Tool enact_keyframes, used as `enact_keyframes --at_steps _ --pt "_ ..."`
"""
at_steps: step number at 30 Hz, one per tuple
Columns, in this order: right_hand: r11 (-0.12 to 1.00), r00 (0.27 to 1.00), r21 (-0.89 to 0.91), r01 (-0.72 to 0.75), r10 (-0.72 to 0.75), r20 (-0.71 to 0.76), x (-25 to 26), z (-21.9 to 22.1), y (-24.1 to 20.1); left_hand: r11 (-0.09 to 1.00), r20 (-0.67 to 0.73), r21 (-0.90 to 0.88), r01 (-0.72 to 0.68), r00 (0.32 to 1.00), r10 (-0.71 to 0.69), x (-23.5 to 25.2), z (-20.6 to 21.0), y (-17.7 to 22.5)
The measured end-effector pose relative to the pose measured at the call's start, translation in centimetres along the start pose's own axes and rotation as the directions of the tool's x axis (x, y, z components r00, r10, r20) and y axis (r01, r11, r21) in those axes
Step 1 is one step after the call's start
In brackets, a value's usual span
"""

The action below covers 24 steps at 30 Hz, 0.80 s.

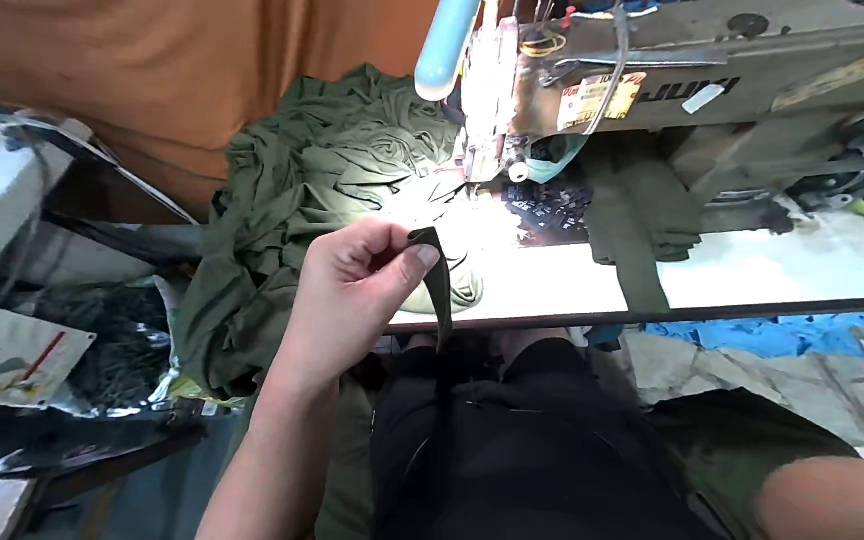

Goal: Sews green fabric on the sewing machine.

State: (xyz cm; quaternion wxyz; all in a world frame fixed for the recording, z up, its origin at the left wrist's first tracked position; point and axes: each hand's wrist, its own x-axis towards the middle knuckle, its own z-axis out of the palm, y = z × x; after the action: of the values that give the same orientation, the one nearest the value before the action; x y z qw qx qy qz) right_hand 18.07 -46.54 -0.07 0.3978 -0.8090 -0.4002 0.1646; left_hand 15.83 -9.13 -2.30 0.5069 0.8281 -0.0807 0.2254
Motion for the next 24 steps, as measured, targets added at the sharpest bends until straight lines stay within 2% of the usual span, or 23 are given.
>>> enact_keyframes --at_steps 1,2,3,4,5,9,15,20,24 --pt "0.975 0.946 0.039 0.218 -0.202 -0.252 2.7 2.0 2.0 1.000 -0.001 0.005 -0.009 1.000 0.009 0.1 0.1 0.2" --pt "0.912 0.802 0.077 0.403 -0.311 -0.510 7.0 5.1 3.0 1.000 -0.001 0.011 -0.014 1.000 0.014 0.3 0.3 0.3" --pt "0.848 0.712 0.109 0.518 -0.357 -0.605 11.0 7.7 3.3 1.000 0.003 0.019 -0.019 1.000 0.019 0.4 0.5 0.4" --pt "0.817 0.691 0.142 0.559 -0.365 -0.624 13.6 9.8 3.7 0.999 0.009 0.022 -0.023 1.000 0.023 0.6 0.8 0.4" --pt "0.812 0.703 0.170 0.559 -0.354 -0.617 15.1 11.5 4.1 0.999 0.014 0.028 -0.029 0.999 0.029 0.8 1.1 0.4" --pt "0.856 0.738 0.182 0.485 -0.289 -0.610 17.2 14.3 4.5 0.998 0.026 0.030 -0.054 0.998 0.053 1.1 2.5 0.6" --pt "0.813 0.661 0.151 0.562 -0.333 -0.673 18.0 14.0 4.5 0.999 0.015 -0.013 -0.036 0.999 0.036 1.2 2.9 0.3" --pt "0.812 0.677 0.207 0.546 -0.281 -0.680 17.2 13.5 4.5 0.972 0.049 -0.229 -0.049 0.997 0.061 1.3 3.2 -0.7" --pt "0.786 0.712 0.289 0.547 -0.256 -0.654 16.6 13.0 4.5 0.951 0.065 -0.305 -0.045 0.996 0.068 1.1 3.5 -1.1"
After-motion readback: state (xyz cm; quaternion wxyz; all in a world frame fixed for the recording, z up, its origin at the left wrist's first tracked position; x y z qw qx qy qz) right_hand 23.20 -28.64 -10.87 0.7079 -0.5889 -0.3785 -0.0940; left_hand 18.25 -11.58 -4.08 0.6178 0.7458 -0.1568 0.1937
